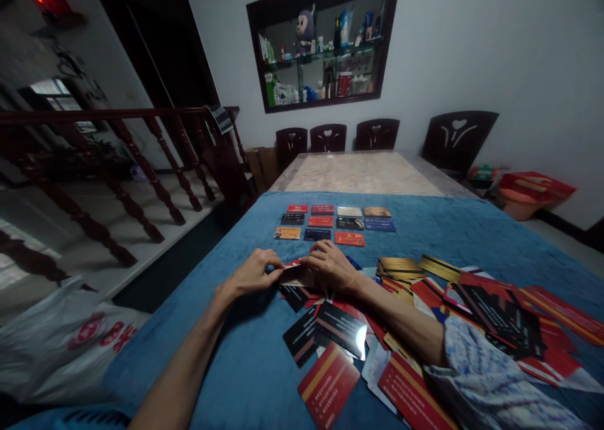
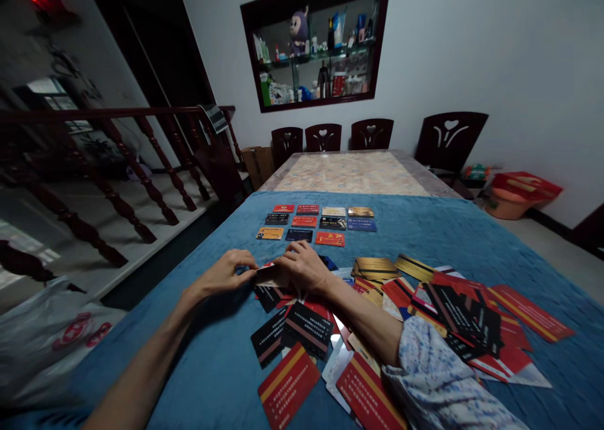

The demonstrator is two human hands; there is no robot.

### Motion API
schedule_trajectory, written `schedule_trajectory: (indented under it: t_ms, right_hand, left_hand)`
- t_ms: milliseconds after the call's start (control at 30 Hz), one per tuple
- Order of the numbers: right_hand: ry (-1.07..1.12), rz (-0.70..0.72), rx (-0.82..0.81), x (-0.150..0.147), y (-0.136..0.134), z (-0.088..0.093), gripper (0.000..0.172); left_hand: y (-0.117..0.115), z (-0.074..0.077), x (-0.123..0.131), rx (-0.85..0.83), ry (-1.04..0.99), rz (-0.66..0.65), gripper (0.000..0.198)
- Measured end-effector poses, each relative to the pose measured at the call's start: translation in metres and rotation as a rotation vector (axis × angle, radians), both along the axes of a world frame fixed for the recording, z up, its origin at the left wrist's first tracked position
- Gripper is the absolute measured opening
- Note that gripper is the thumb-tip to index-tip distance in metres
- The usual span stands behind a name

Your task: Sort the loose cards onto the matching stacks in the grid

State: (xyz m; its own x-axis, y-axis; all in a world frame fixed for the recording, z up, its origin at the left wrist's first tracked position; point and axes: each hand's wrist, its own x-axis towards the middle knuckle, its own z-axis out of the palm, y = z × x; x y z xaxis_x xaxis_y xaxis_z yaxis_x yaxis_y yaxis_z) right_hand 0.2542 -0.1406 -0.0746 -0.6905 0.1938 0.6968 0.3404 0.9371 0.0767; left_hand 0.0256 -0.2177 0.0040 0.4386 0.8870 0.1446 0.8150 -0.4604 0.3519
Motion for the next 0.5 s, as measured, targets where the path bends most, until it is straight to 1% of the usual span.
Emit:
schedule_trajectory:
  t_ms: [200, 400, 500]
  right_hand:
    - [0.0, -0.083, -0.069, -0.0004, -0.0026, 0.0026, 0.02]
    - [-0.013, -0.096, -0.123, -0.0008, -0.0012, 0.0008, 0.019]
    - [-0.018, -0.094, -0.121, -0.001, -0.0004, -0.0003, 0.023]
  left_hand:
    - [0.0028, -0.0012, -0.006, 0.003, -0.018, 0.019, 0.027]
    - [0.0053, -0.006, -0.0077, 0.003, -0.087, 0.045, 0.034]
    - [0.0067, -0.0097, -0.0081, 0.022, -0.134, 0.043, 0.038]
